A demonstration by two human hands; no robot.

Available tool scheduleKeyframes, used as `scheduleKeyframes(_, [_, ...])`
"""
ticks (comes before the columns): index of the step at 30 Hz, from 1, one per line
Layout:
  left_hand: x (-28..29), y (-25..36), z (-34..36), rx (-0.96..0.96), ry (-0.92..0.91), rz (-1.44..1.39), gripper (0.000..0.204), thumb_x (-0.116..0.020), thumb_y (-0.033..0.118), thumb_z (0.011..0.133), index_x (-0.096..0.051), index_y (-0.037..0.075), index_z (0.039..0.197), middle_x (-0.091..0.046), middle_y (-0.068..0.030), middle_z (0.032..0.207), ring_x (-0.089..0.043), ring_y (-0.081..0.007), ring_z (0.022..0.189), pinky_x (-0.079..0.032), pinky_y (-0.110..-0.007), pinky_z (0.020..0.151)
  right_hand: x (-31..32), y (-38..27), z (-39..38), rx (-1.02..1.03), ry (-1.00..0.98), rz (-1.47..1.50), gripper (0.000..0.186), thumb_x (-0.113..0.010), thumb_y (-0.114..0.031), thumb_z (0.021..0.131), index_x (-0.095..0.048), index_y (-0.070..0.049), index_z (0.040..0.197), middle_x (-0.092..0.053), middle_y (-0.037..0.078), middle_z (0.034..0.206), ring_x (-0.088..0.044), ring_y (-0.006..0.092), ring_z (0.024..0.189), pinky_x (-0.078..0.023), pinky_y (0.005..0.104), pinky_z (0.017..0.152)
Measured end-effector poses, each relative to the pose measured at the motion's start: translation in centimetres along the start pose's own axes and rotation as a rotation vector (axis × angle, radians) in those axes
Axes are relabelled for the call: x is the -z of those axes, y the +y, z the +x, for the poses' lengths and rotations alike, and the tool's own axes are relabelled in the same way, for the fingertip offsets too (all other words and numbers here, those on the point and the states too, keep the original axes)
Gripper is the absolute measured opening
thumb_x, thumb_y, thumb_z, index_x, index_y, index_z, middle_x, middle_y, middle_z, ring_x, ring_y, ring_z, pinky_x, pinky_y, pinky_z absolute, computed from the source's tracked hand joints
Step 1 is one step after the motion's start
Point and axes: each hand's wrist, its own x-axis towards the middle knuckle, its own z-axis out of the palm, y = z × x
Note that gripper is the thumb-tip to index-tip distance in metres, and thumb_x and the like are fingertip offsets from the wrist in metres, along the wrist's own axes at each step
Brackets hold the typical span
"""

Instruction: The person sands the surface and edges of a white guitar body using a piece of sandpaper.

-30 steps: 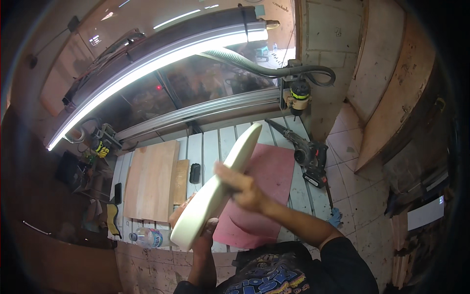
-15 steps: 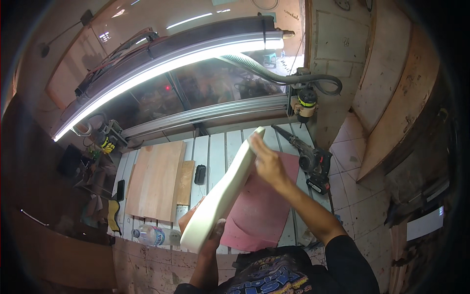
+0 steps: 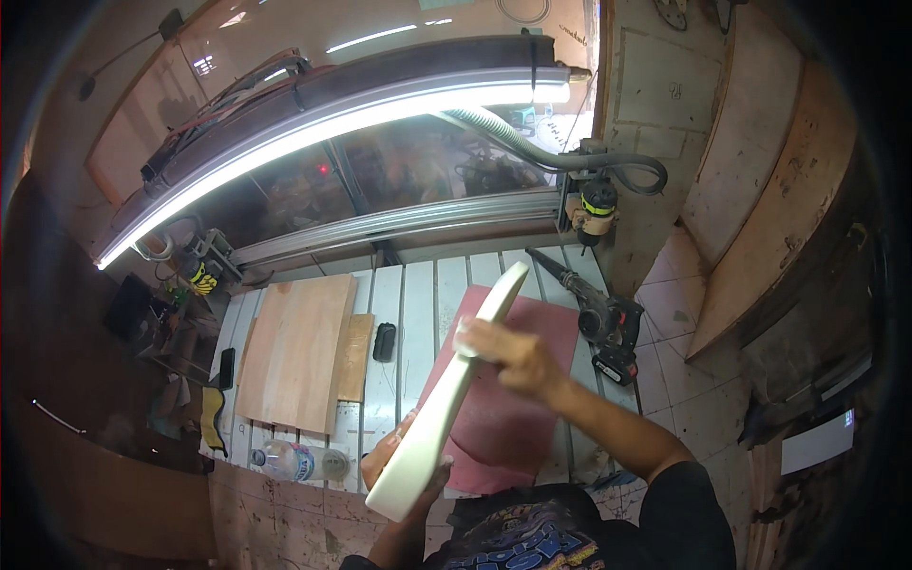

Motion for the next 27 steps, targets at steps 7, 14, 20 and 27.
scheduleKeyframes(7, [-0.6,0.1,-0.1,-0.018,-0.025,-0.016,0.083,-0.081,0.052,0.09,-0.051,-0.007,0.14,-0.056,-0.0186,0.129,-0.056,-0.0317,0.124,-0.047,-0.045,0.108,0.4,1.7,0.0,-0.151,0.11,-0.065,0.068,-0.049,0.016,0.074,-0.069,-0.005,0.135,-0.063,0.021,0.144,-0.06,0.0336,0.135,-0.045,0.0396,0.119])
scheduleKeyframes(14, [-1.1,0.3,0.5,-0.04,-0.044,-0.041,0.082,-0.081,0.051,0.09,-0.052,-0.007,0.14,-0.057,-0.0188,0.129,-0.057,-0.0315,0.123,-0.047,-0.045,0.107,3.1,2.8,0.8,-0.328,0.103,-0.123,0.069,-0.051,0.015,0.073,-0.072,-0.012,0.134,-0.063,0.017,0.144,-0.06,0.0338,0.134,-0.052,0.0386,0.114])
scheduleKeyframes(20, [-0.6,0.1,0.2,-0.03,-0.029,-0.03,0.081,-0.081,0.05,0.09,-0.052,-0.007,0.139,-0.057,-0.0189,0.128,-0.058,-0.0313,0.122,-0.048,-0.044,0.107,0.7,-5.6,-0.5,-0.167,-0.1,0.071,0.069,-0.049,0.015,0.076,-0.068,-0.01,0.137,-0.064,0.017,0.143,-0.059,0.0311,0.136,-0.051,0.0379,0.114])
scheduleKeyframes(27, [-1.1,0.3,0.2,-0.044,-0.032,-0.037,0.08,-0.08,0.049,0.09,-0.053,-0.008,0.139,-0.058,-0.0191,0.128,-0.059,-0.0311,0.121,-0.049,-0.044,0.106,0.6,0.8,-0.6,-0.167,0.119,-0.146,0.067,-0.05,0.013,0.075,-0.068,-0.007,0.136,-0.063,0.016,0.146,-0.06,0.0334,0.135,-0.049,0.0403,0.116])
